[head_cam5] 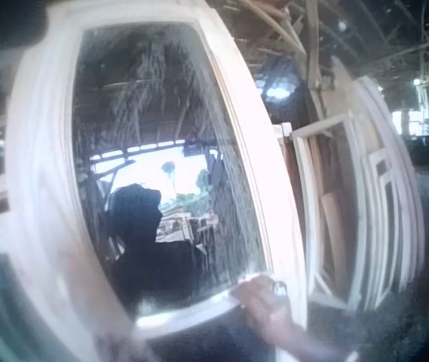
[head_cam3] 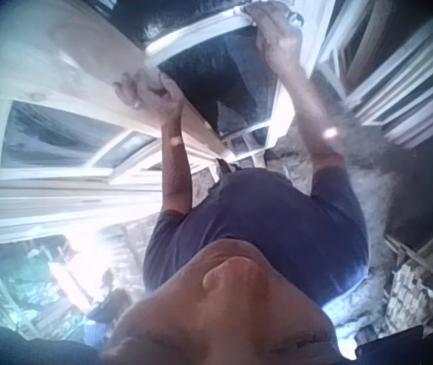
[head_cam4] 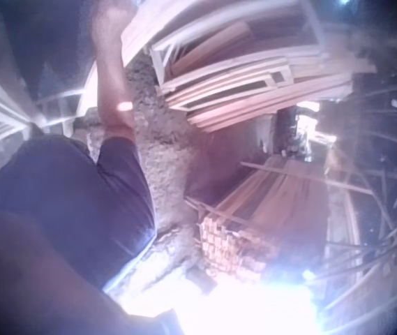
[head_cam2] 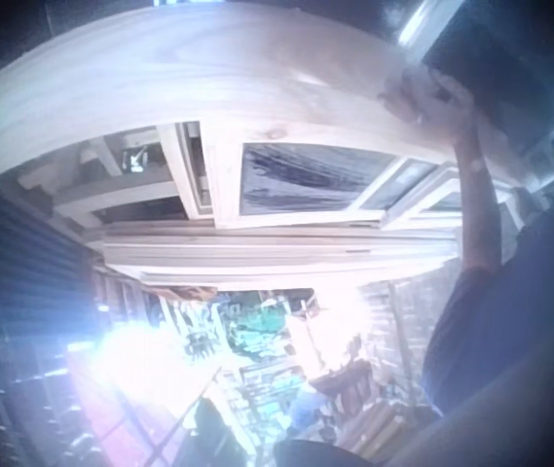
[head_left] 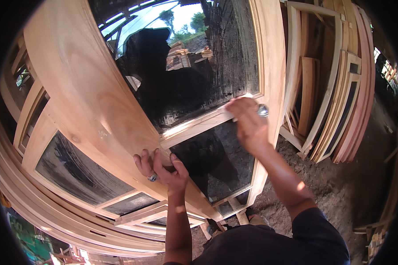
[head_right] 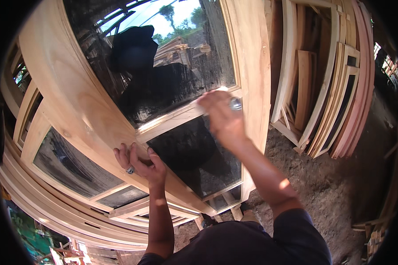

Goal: The person sands the surface of a large wooden door frame using a piece of sandpaper. They work on the flat panels and the edges of the frame, moving the sandpaper back and forth to smooth the wood. The person adjusts their grip and position to reach different sections of the door.

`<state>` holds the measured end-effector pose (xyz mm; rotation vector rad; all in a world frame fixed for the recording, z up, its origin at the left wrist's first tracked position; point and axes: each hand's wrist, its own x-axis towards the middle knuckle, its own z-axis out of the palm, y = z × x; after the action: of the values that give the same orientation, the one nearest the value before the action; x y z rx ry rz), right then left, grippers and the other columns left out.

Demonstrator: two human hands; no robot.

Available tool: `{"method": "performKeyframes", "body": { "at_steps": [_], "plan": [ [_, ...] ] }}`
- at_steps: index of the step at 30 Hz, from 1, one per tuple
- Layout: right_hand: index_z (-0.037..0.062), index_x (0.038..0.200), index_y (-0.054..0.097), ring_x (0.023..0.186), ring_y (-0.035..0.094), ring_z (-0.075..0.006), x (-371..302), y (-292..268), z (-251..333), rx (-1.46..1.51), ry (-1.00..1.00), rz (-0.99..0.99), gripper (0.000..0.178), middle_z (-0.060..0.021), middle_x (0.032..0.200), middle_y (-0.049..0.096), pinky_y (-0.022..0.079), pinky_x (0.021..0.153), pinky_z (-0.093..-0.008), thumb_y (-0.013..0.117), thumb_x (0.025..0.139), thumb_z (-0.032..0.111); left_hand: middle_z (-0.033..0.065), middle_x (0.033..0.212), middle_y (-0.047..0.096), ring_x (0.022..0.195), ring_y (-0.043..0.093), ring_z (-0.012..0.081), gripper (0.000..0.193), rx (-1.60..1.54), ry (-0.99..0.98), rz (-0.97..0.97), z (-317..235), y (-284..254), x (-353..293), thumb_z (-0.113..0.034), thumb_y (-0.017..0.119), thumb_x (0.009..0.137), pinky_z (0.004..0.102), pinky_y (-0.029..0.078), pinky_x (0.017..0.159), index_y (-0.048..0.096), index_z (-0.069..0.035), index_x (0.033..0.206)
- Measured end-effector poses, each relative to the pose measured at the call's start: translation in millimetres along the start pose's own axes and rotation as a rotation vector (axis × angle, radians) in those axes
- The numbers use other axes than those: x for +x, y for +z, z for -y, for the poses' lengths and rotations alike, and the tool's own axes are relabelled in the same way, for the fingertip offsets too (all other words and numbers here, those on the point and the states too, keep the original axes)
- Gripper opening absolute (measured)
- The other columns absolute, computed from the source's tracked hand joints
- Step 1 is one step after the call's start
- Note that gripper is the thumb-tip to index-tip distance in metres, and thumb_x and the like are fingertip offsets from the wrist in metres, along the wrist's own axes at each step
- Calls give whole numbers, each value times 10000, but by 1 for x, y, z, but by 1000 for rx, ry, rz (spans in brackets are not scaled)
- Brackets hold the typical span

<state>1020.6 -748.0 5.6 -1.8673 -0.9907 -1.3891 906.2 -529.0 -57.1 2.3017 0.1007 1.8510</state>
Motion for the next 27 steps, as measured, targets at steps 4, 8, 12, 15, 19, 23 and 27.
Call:
{"method": "performKeyframes", "body": {
  "at_steps": [4,8,12,15,19,23,27],
  "plan": [
    [49,1061,696,1105,623,-255,8,15,38,66,-41,73,426,-87,1092,664,534,910,-402,619,651,-36,231,1454,348,1416,220,485,408,18,22,-8,5,0,0,-124,588,903,595,245,1131,493,19,1272],
    [28,1009,682,994,659,-279,5,-2,-8,-4,-27,41,387,-105,1068,655,550,854,-395,622,640,-72,230,1451,351,1413,225,482,406,15,11,-11,7,-3,-1,-122,585,899,593,242,1132,492,20,1268],
    [-8,989,673,915,668,-326,14,-25,-18,-68,49,80,325,-130,976,647,554,744,-380,591,716,-164,217,1429,352,1415,214,472,381,-14,-1,10,4,-2,0,-107,600,888,596,255,1131,499,16,1233],
    [15,982,673,940,663,-305,19,-18,-8,-36,-50,119,328,-115,1002,637,564,692,-368,611,693,-127,221,1451,344,1417,216,475,412,-20,8,9,5,0,-1,-98,590,876,586,240,1137,487,14,1258],
    [23,956,684,931,663,-292,20,-19,-11,-77,-44,103,322,-109,970,648,569,712,-370,611,682,-129,220,1443,347,1414,216,477,403,-24,5,6,8,-2,-2,-95,595,868,585,243,1140,492,13,1242],
    [11,957,701,917,669,-294,21,-16,-5,-92,-26,48,334,-110,942,665,570,770,-382,599,682,-149,227,1432,351,1411,218,479,388,-19,5,7,8,-4,0,-102,597,865,588,252,1138,500,14,1222],
    [17,993,701,971,652,-281,13,11,29,-22,-98,87,349,-101,998,664,565,831,-384,641,657,-59,225,1430,348,1407,223,481,357,-11,15,-9,4,0,-2,-119,611,864,581,302,1125,550,33,1181]
  ]
}}
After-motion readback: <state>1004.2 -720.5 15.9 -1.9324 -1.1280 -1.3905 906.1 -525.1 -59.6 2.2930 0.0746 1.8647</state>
